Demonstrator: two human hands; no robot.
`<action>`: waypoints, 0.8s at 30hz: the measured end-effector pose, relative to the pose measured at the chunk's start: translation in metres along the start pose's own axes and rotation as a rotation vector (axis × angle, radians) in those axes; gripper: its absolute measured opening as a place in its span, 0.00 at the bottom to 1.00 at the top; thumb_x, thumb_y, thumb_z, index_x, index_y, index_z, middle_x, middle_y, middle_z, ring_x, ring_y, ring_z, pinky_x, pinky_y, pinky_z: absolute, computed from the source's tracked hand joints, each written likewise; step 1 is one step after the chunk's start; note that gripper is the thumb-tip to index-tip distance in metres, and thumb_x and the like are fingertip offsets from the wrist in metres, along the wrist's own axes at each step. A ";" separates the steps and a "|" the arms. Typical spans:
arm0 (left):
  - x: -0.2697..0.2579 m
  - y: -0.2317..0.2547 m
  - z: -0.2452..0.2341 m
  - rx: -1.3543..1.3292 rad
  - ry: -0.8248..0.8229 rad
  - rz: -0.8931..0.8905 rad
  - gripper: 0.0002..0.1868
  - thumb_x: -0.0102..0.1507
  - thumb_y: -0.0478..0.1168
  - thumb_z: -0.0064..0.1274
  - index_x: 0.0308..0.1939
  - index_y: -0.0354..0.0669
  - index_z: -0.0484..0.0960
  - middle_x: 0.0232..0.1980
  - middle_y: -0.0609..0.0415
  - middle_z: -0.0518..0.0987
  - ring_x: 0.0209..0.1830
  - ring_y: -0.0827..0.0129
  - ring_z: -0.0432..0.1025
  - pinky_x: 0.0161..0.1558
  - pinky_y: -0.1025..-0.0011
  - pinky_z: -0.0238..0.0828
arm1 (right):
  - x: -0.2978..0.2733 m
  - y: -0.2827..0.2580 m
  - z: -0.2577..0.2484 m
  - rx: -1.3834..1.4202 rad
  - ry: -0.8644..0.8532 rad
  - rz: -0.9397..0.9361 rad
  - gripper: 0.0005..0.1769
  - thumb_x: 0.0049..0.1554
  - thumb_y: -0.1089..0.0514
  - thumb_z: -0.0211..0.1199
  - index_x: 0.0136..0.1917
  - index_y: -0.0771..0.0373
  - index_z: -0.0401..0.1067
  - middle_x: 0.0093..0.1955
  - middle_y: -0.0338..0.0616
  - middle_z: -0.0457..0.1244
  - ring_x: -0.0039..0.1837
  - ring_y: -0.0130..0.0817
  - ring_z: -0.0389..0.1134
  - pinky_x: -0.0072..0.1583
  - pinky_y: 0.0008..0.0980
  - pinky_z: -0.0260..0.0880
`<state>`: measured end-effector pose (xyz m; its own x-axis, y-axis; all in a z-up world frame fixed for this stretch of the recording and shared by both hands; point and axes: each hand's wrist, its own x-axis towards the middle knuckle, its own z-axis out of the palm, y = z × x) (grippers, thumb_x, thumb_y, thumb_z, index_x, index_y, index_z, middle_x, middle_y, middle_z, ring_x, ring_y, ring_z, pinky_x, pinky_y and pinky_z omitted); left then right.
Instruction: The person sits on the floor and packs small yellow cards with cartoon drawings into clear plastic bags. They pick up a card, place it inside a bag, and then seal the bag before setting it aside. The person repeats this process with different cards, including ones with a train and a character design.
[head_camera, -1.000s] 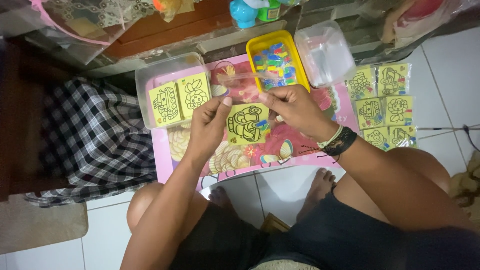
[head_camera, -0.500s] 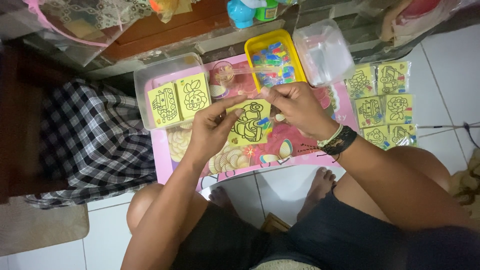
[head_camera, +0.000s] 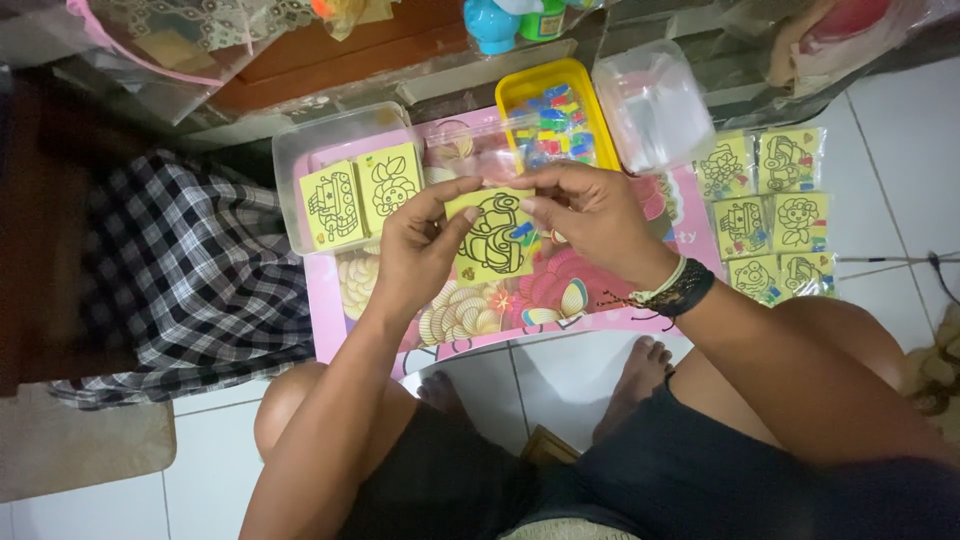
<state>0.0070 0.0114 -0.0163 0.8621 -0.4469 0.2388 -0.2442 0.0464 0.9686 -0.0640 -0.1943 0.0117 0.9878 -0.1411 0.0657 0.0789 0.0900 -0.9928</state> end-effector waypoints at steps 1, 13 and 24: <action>0.000 0.000 0.000 0.000 0.002 0.000 0.19 0.65 0.27 0.58 0.59 0.43 0.85 0.19 0.65 0.67 0.22 0.88 0.59 0.27 0.87 0.58 | 0.000 0.000 -0.001 -0.001 -0.001 0.000 0.13 0.59 0.69 0.66 0.58 0.71 0.75 0.39 0.44 0.64 0.38 0.23 0.67 0.33 0.28 0.81; 0.002 0.010 -0.005 -0.025 -0.062 -0.028 0.18 0.65 0.27 0.58 0.59 0.42 0.84 0.16 0.65 0.60 0.19 0.87 0.56 0.25 0.86 0.55 | 0.002 -0.029 -0.002 -0.059 -0.027 0.161 0.16 0.58 0.72 0.65 0.60 0.70 0.76 0.35 0.47 0.65 0.36 0.26 0.68 0.35 0.24 0.80; 0.003 0.000 -0.010 0.253 -0.106 -0.054 0.12 0.63 0.31 0.62 0.50 0.46 0.88 0.12 0.66 0.63 0.13 0.83 0.56 0.23 0.83 0.52 | 0.003 -0.023 -0.009 -0.581 -0.054 0.021 0.07 0.58 0.64 0.69 0.51 0.60 0.84 0.37 0.47 0.72 0.41 0.36 0.73 0.45 0.34 0.72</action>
<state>0.0143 0.0187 -0.0144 0.8287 -0.5345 0.1659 -0.3139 -0.1984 0.9285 -0.0639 -0.2052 0.0335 0.9950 -0.0934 0.0352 -0.0124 -0.4652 -0.8851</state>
